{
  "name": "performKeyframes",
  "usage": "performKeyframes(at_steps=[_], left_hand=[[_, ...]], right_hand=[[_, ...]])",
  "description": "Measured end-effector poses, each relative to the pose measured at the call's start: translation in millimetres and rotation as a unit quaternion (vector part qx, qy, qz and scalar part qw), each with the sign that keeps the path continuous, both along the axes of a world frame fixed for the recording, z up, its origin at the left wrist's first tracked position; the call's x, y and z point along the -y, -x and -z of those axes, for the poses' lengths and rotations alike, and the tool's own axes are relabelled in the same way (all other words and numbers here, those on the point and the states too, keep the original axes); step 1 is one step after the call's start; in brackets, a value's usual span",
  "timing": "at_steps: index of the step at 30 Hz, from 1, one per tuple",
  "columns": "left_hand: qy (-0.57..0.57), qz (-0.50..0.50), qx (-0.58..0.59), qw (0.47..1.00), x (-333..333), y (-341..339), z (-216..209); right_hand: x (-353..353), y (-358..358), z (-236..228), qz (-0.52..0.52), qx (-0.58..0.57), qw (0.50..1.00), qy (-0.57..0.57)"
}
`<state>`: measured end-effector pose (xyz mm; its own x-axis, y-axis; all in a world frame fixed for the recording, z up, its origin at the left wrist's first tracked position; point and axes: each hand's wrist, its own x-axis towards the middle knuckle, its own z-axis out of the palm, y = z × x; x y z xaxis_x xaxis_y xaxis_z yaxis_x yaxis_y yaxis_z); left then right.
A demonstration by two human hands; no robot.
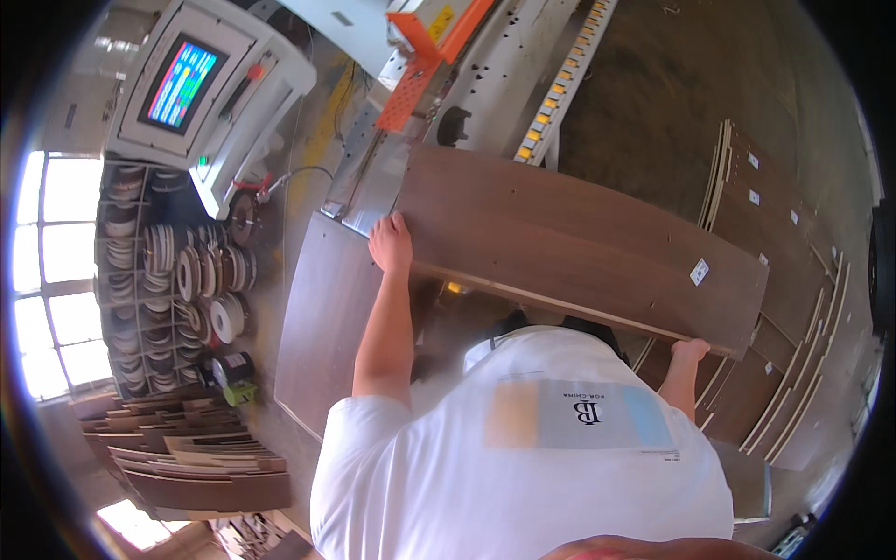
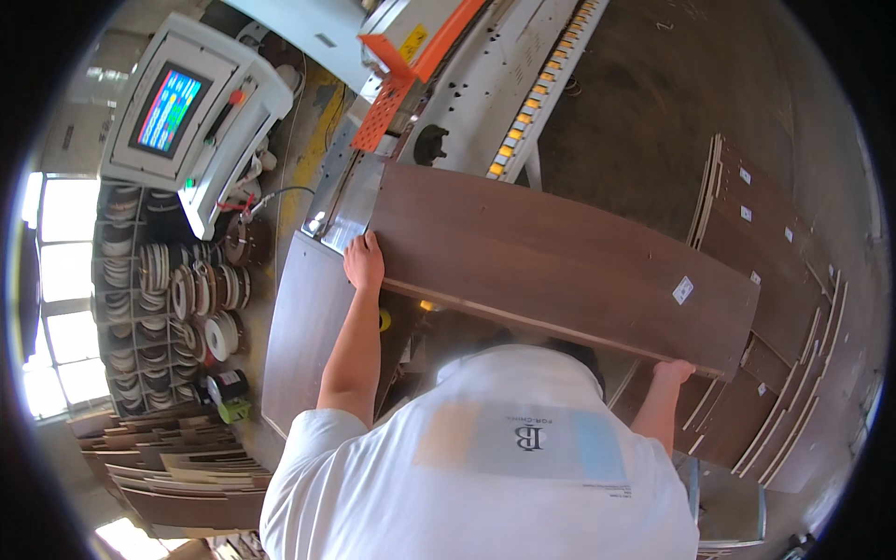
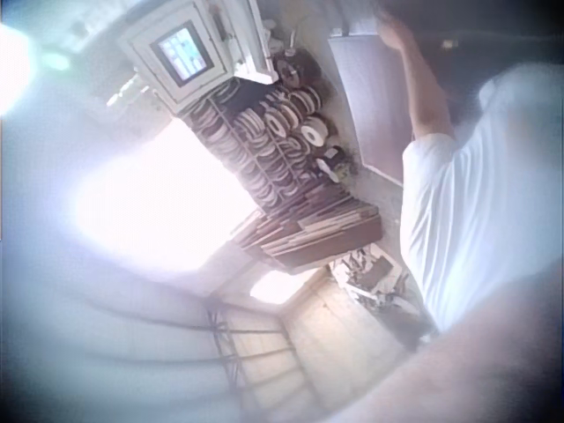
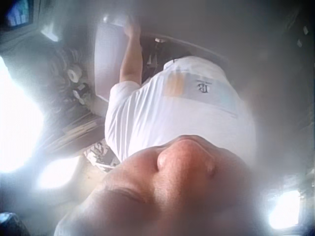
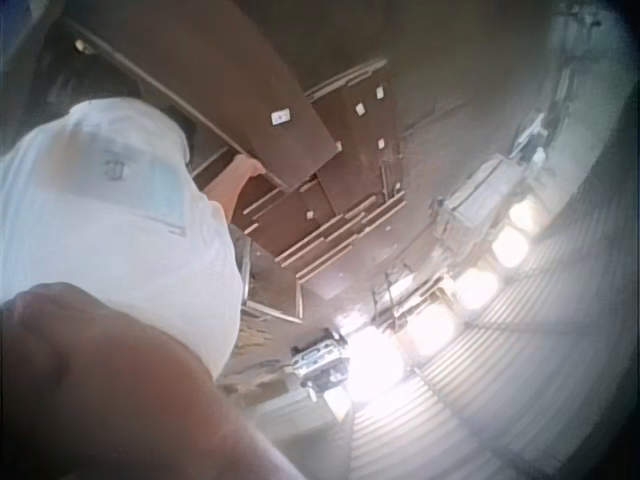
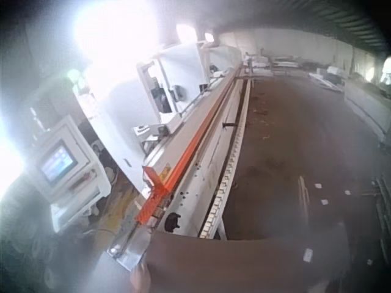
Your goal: The person feeds wood panels one by one into an edge-banding machine, moving them from a stack to the machine intake and then back to the stack.
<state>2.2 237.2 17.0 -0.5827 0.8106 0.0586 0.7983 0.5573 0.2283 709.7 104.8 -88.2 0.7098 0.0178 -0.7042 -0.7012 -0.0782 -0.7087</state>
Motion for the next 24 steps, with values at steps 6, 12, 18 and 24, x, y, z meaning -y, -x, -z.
performKeyframes(at_steps=[6, 12, 18, 24], left_hand=[[-0.155, 0.19, -0.106, 0.964, -1.0, 37.7, -8.2], [-0.186, 0.185, -0.07, 0.962, 7.2, 84.8, 11.7], [-0.165, 0.191, 0.008, 0.967, 1.3, 99.2, -0.1], [-0.35, -0.094, 0.276, 0.89, -22.3, 243.1, 17.6]], right_hand=[[50.0, 72.9, -27.9, -0.072, -0.008, 0.994, -0.078], [76.1, 151.2, -99.0, 0.044, -0.004, 0.984, -0.173], [185.8, -17.7, -12.4, -0.144, 0.176, 0.973, -0.045], [175.9, -21.1, -7.2, -0.228, 0.258, 0.936, 0.073]])
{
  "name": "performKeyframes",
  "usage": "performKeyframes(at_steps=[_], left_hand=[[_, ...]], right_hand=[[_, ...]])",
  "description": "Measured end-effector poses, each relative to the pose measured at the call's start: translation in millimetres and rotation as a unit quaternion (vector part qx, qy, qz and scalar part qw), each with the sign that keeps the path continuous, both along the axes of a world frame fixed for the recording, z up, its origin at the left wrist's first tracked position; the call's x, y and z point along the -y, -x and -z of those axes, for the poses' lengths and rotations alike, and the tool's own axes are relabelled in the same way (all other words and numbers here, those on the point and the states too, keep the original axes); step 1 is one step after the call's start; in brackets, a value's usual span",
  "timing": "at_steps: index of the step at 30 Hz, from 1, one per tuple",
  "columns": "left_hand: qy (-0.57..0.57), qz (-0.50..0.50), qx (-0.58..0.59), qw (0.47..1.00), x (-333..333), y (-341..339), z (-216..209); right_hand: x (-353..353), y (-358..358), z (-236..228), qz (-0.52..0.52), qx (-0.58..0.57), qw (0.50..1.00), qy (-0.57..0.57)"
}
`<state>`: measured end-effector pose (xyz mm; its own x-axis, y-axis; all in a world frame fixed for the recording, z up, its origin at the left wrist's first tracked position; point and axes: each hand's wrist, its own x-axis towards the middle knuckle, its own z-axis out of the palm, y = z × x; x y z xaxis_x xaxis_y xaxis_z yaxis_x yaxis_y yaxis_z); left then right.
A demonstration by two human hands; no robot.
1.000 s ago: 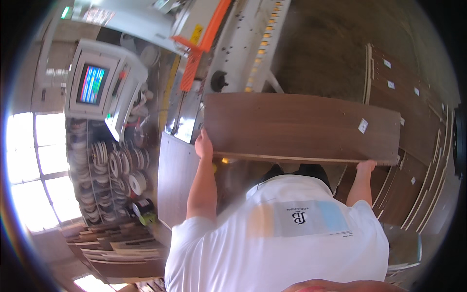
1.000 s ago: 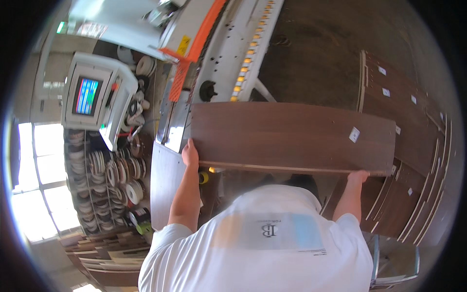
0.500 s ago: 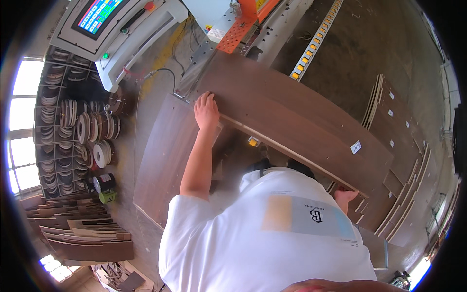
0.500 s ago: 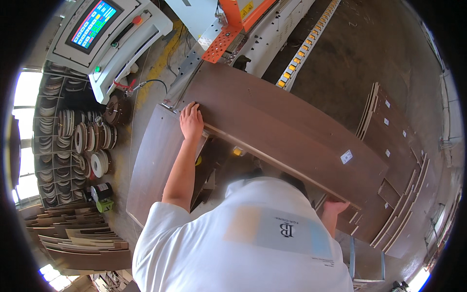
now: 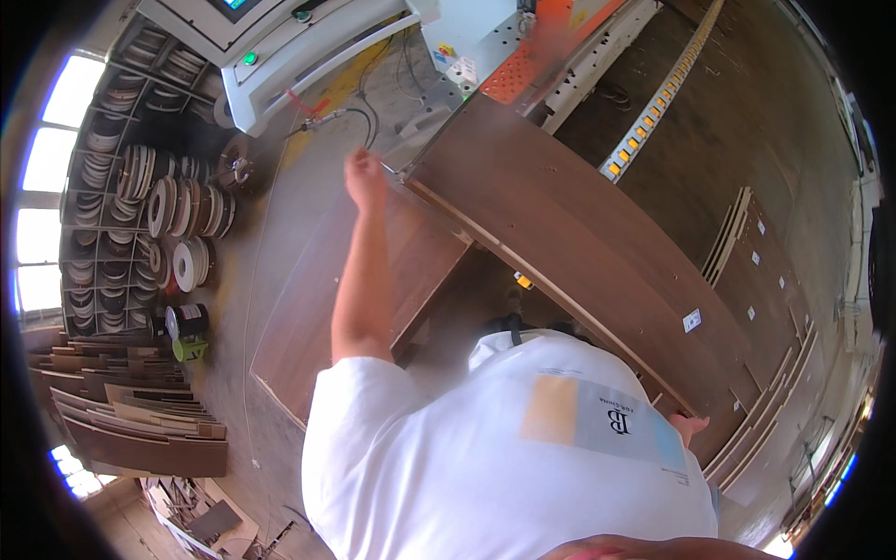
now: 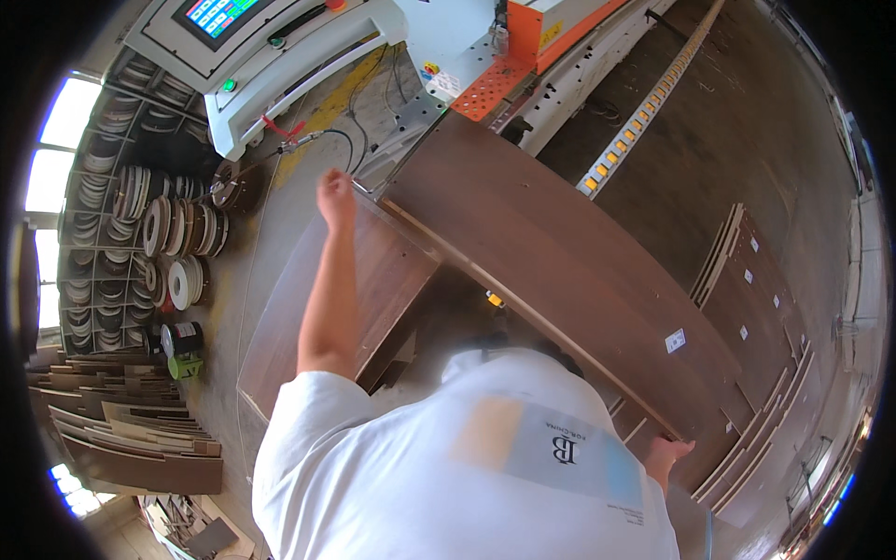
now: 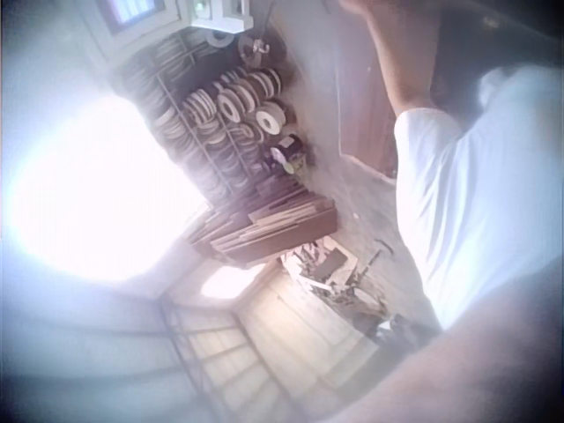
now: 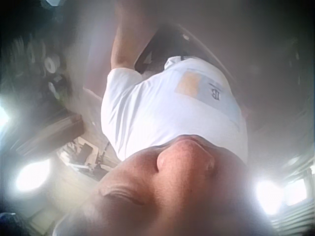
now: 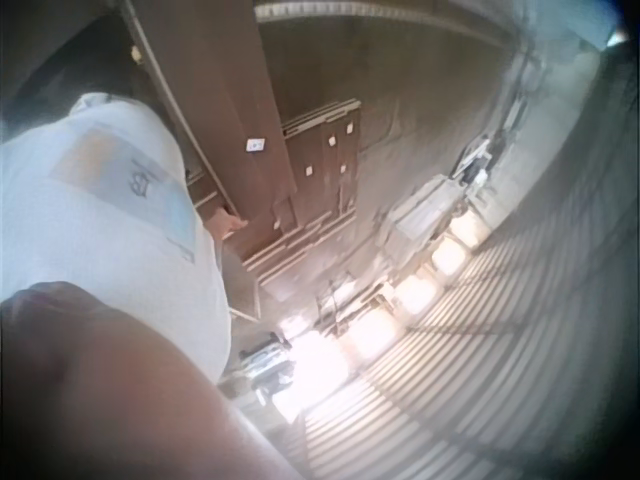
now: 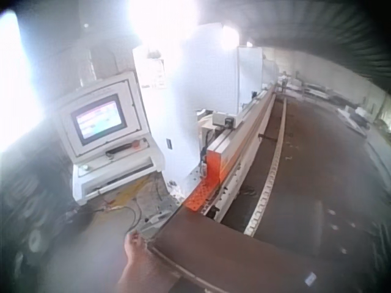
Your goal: The person feeds wood panels one by one into an edge-banding machine, moving them from a stack to the machine intake and then back to the stack.
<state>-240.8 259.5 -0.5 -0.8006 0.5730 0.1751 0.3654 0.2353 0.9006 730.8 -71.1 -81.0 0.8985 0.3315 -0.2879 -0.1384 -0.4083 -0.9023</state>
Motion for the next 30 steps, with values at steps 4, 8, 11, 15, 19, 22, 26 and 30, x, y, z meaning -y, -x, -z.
performKeyframes(at_steps=[4, 8, 11, 15, 19, 22, 26, 30], left_hand=[[-0.01, -0.147, -0.14, 0.979, -27.8, 102.6, -11.7], [-0.088, 0.014, 0.022, 0.996, -47.7, 151.9, -19.0], [0.09, -0.041, -0.036, 0.994, -46.7, 158.9, -23.7], [-0.155, -0.043, -0.103, 0.982, 26.4, 167.3, -59.6], [-0.297, 0.066, -0.012, 0.952, 69.4, 127.8, -168.0], [-0.177, 0.105, -0.031, 0.978, 91.1, 77.8, -220.6], [0.325, 0.208, -0.375, 0.843, 117.8, 63.9, -197.0], [0.516, 0.248, -0.371, 0.731, 105.3, -11.5, -224.1]], right_hand=[[-14.0, 16.1, -37.6, 0.097, -0.123, 0.987, -0.048], [-34.1, 52.6, -75.0, 0.155, -0.244, 0.946, -0.15], [-28.5, 59.3, -85.9, 0.182, -0.222, 0.946, -0.153], [-32.8, 56.2, -74.8, 0.171, -0.216, 0.947, -0.163], [-21.1, 56.2, -70.7, 0.184, -0.203, 0.949, -0.156], [-34.5, 44.5, -61.9, 0.208, -0.197, 0.948, -0.139], [-54.6, 40.7, -58.2, 0.207, -0.205, 0.947, -0.136], [-41.4, 29.2, -58.8, 0.202, -0.23, 0.943, -0.129]])
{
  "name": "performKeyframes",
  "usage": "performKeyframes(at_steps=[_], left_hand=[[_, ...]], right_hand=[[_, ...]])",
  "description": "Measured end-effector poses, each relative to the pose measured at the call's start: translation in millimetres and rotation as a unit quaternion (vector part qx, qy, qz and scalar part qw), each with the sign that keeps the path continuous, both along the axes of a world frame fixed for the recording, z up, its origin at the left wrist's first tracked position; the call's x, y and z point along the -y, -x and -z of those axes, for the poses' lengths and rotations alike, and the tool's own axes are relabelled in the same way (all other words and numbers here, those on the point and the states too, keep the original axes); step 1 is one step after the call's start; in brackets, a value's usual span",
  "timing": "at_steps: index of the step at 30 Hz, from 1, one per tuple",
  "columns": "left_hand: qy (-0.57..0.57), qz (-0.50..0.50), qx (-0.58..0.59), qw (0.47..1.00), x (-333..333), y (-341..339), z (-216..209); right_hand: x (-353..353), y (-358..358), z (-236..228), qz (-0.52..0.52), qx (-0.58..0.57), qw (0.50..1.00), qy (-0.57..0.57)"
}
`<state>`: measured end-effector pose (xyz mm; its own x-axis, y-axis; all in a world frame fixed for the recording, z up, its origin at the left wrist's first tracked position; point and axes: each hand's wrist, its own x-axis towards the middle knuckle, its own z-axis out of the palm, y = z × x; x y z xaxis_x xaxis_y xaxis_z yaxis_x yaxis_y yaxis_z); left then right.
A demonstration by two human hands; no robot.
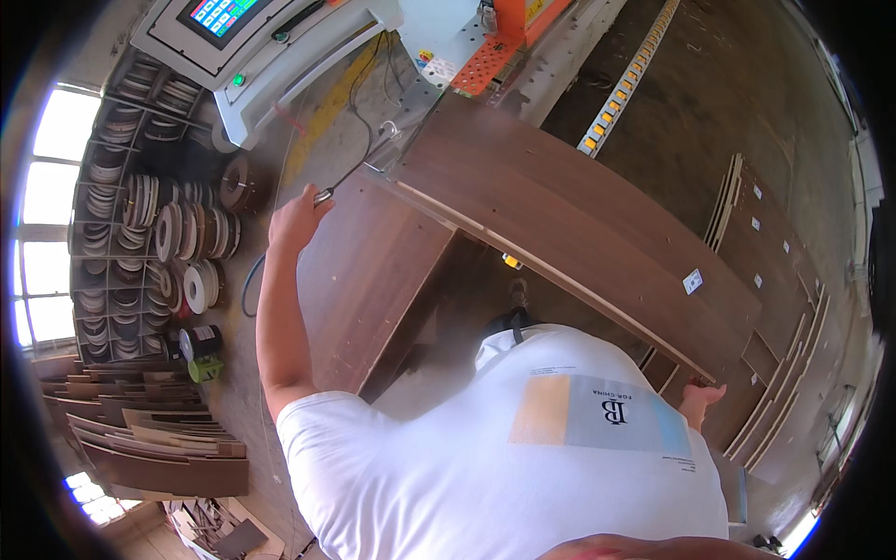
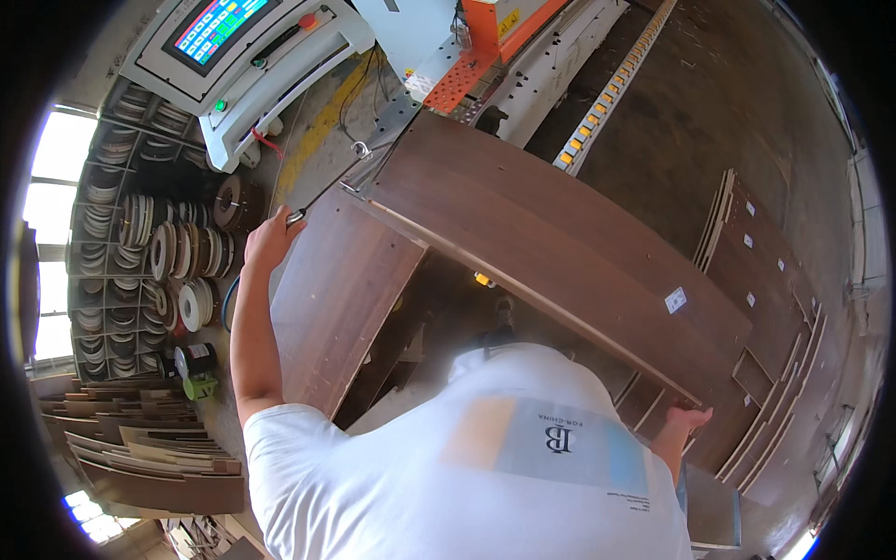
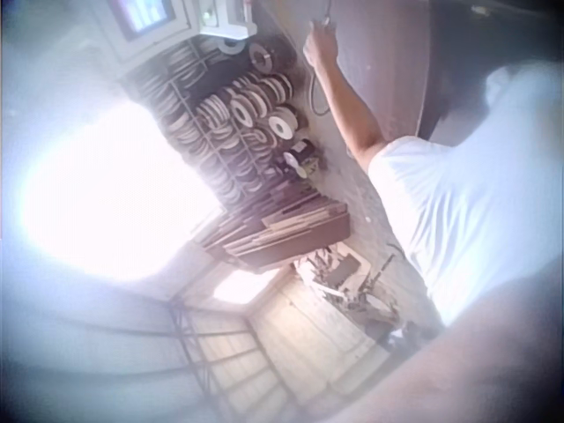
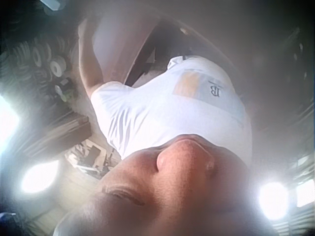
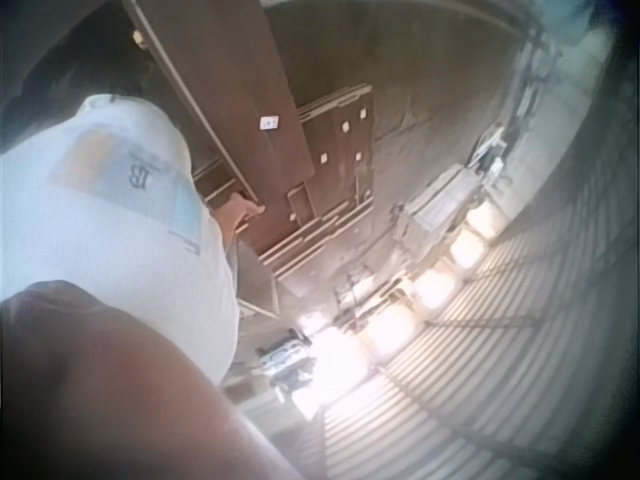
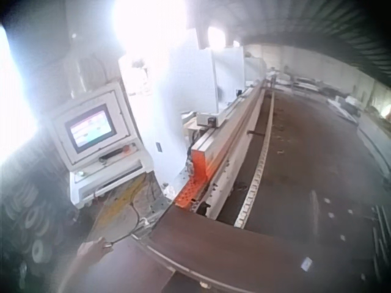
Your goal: The person feeds wood panels one by one into an edge-banding machine, moving them from a stack to the machine intake and then back to the stack.
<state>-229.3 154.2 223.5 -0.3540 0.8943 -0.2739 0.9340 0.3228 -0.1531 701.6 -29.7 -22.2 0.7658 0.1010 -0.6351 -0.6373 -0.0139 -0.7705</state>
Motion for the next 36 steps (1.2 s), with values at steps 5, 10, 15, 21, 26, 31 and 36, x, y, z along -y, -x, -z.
performKeyframes(at_steps=[5, 10, 15, 21, 26, 31, 36], left_hand=[[0.031, 0.007, -0.02, 0.999, 35.9, 2.6, -22.3], [0.067, -0.045, -0.06, 0.995, 82.4, -2.4, -43.3], [0.081, -0.019, -0.009, 0.996, 119.5, -72.4, -8.7], [0.191, 0.137, 0.196, 0.952, 142.2, -298.2, 33.3], [0.076, 0.037, 0.216, 0.973, 116.3, -273.8, 101.7], [-0.146, -0.338, 0.482, 0.795, 76.7, -235.2, 186.6], [-0.049, -0.245, 0.567, 0.785, 94.3, -443.4, 174.3]], right_hand=[[15.3, -24.2, 8.2, 0.056, -0.022, 0.996, -0.073], [23.8, -39.7, 9.8, 0.071, -0.027, 0.995, -0.067], [29.6, -41.8, -2.8, -0.049, -0.012, 0.996, -0.076], [42.8, -57.4, 1.8, -0.102, -0.018, 0.993, -0.055], [64.2, -74.0, 4.0, -0.181, -0.075, 0.977, -0.082], [73.2, -88.6, 19.8, -0.217, -0.086, 0.967, -0.107], [68.2, -83.2, 13.8, -0.231, -0.059, 0.965, -0.11]])
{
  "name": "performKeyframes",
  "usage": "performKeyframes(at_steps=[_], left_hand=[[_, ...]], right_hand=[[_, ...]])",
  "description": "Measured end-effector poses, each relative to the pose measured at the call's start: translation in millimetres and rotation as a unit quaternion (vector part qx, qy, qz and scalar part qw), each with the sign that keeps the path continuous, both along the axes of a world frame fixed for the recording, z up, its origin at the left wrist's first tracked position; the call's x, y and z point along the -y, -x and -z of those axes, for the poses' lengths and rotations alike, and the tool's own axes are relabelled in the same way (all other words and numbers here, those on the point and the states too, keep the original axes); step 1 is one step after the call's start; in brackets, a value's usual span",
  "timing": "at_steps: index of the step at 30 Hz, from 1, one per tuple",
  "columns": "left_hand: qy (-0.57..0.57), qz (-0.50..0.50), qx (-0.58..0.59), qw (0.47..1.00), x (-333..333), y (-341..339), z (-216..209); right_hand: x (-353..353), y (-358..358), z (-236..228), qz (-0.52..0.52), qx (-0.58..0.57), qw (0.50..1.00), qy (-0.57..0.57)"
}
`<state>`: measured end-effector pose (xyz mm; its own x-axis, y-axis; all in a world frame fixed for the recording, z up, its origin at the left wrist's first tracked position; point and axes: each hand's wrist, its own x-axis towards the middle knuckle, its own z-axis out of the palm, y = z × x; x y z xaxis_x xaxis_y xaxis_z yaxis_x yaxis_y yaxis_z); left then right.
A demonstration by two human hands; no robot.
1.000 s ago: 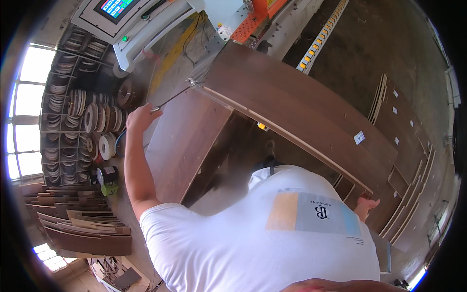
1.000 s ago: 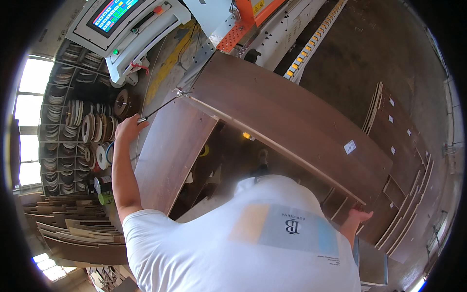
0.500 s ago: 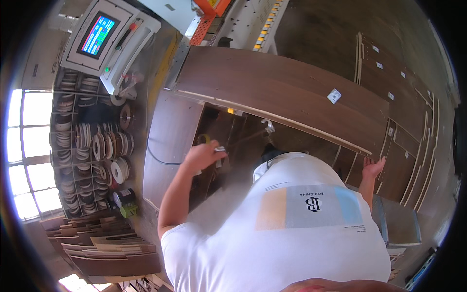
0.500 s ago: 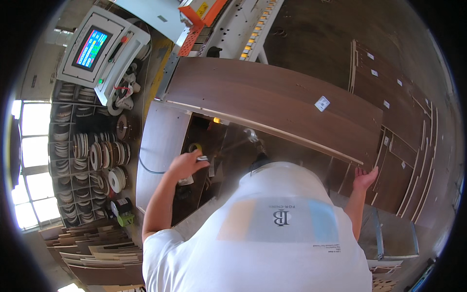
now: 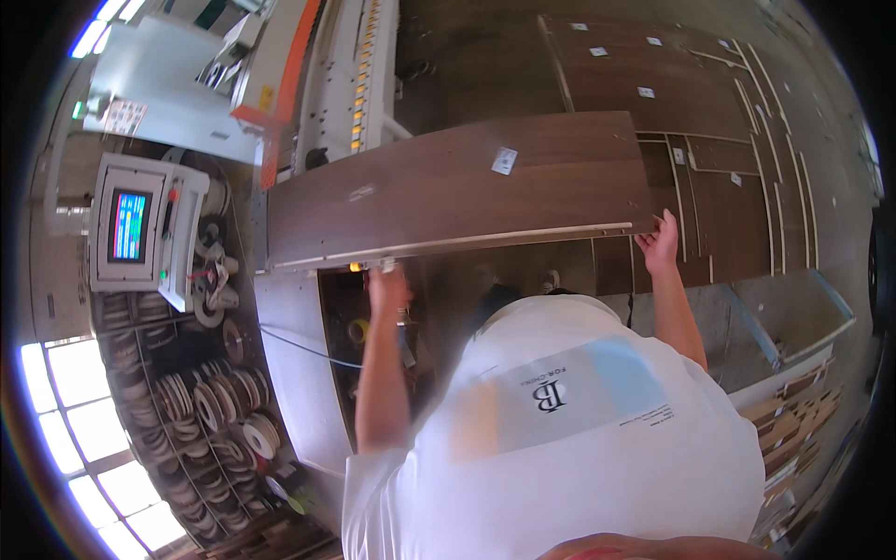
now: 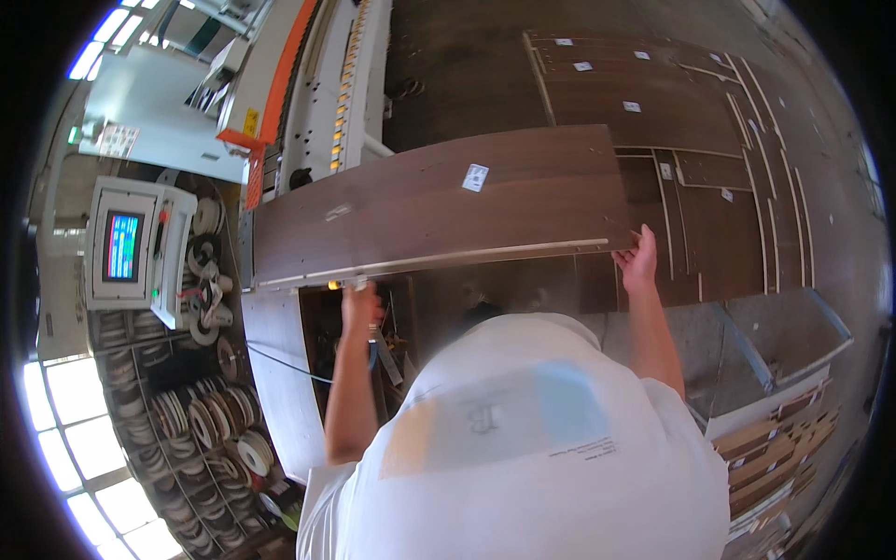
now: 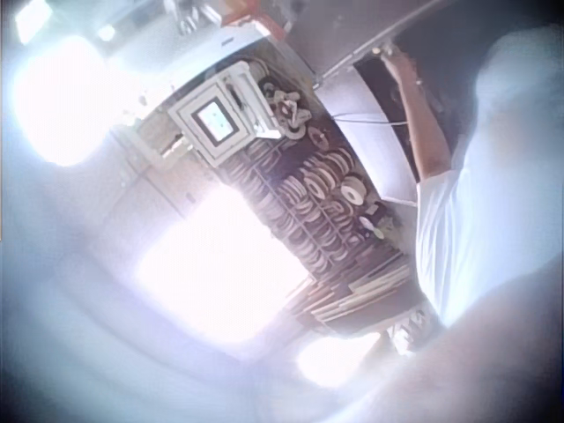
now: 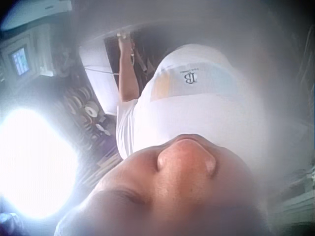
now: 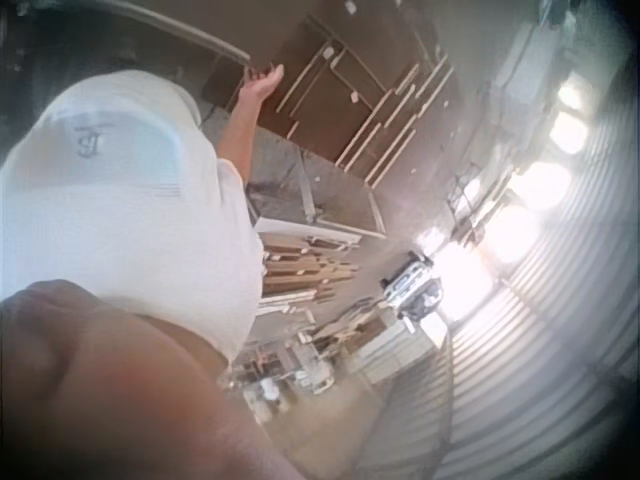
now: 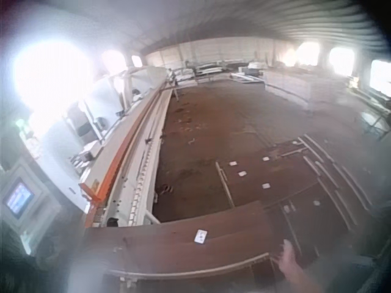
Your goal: The person feeds wood panels one by one into an edge-banding machine, moving them from a stack to the machine intake and then back to the stack.
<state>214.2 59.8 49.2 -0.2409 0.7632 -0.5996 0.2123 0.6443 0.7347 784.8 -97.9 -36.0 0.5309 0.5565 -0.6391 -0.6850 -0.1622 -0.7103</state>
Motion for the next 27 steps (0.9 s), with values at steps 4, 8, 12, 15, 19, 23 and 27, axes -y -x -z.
performKeyframes(at_steps=[4, 8, 12, 15, 19, 23, 27], left_hand=[[-0.094, 0.437, -0.134, 0.884, 37.7, -142.8, 5.1], [-0.047, 0.629, -0.112, 0.768, 71.7, -165.8, -42.5], [0.068, 0.451, -0.077, 0.886, 92.3, -45.2, -36.4], [0.037, 0.127, -0.022, 0.991, 113.9, 72.0, -24.6], [-0.005, -0.093, -0.138, 0.986, 151.2, 105.4, -38.8], [0.114, 0.332, -0.201, 0.914, 170.8, 20.3, -73.9], [0.077, 0.499, -0.197, 0.84, 178.3, -15.8, -85.0]], right_hand=[[-2.9, -2.0, -8.7, -0.011, 0.016, 1.0, 0.005], [-13.0, 9.2, -29.9, -0.006, 0.028, 0.999, 0.046], [-7.7, -5.5, -20.1, -0.063, 0.052, 0.995, 0.058], [-11.8, -10.6, -23.7, -0.115, 0.08, 0.988, 0.068], [-24.7, -19.1, -31.7, -0.176, 0.132, 0.967, 0.125], [-36.7, -21.7, -34.8, -0.169, 0.169, 0.96, 0.148], [-51.9, -25.8, -38.0, -0.218, 0.23, 0.926, 0.204]])
